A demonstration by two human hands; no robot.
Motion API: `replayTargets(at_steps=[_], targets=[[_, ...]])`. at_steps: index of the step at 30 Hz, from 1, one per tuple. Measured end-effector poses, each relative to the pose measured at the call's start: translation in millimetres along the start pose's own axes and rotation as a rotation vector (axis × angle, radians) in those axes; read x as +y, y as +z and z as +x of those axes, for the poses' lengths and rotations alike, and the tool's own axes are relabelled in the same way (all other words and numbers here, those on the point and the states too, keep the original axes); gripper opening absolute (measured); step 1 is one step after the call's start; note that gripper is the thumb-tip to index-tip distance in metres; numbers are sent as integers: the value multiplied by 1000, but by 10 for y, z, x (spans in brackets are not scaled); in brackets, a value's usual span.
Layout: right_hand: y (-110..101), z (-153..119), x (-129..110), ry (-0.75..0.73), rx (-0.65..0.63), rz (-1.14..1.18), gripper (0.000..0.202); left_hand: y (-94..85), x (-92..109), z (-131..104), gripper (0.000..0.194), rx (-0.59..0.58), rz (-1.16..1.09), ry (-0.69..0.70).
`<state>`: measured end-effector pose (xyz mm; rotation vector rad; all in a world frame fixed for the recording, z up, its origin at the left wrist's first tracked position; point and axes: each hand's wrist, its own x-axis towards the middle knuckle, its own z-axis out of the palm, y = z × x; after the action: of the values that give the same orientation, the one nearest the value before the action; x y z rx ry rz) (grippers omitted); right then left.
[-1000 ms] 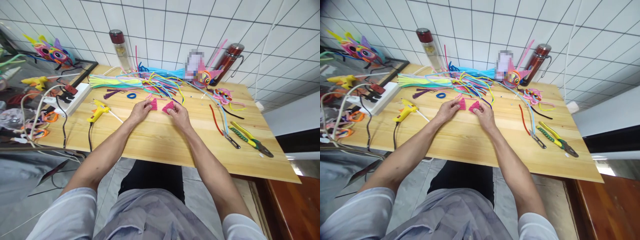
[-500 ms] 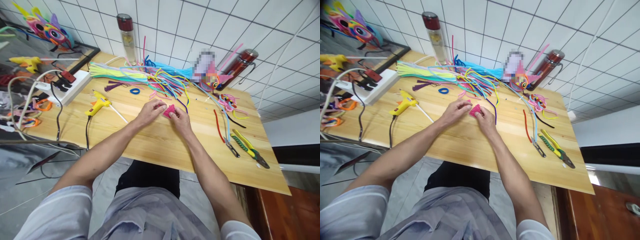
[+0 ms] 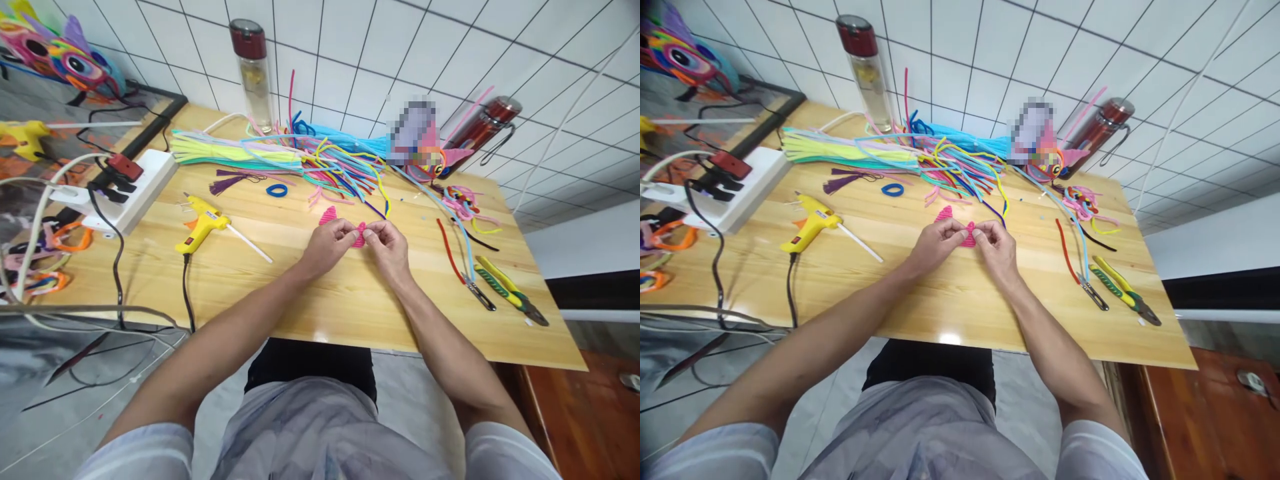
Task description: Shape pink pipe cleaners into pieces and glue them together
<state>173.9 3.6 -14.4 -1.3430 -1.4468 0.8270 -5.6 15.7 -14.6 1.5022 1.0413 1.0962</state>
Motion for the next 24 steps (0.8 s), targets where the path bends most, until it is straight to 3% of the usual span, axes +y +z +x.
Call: replayTargets(at_steps=[6, 13, 20, 24], targets=[[-37, 5, 0, 1, -22, -9, 26, 46, -52, -10, 14, 32, 64, 57], [-45, 9, -21, 0, -54, -38, 20, 74, -127, 4, 21, -46, -202, -9], [-15, 24, 34, -20, -107, -44, 24, 24, -87, 21, 21, -79, -140, -23], [42, 42, 23, 0, -125, 42, 27, 0, -74, 35, 28, -66, -215, -14]])
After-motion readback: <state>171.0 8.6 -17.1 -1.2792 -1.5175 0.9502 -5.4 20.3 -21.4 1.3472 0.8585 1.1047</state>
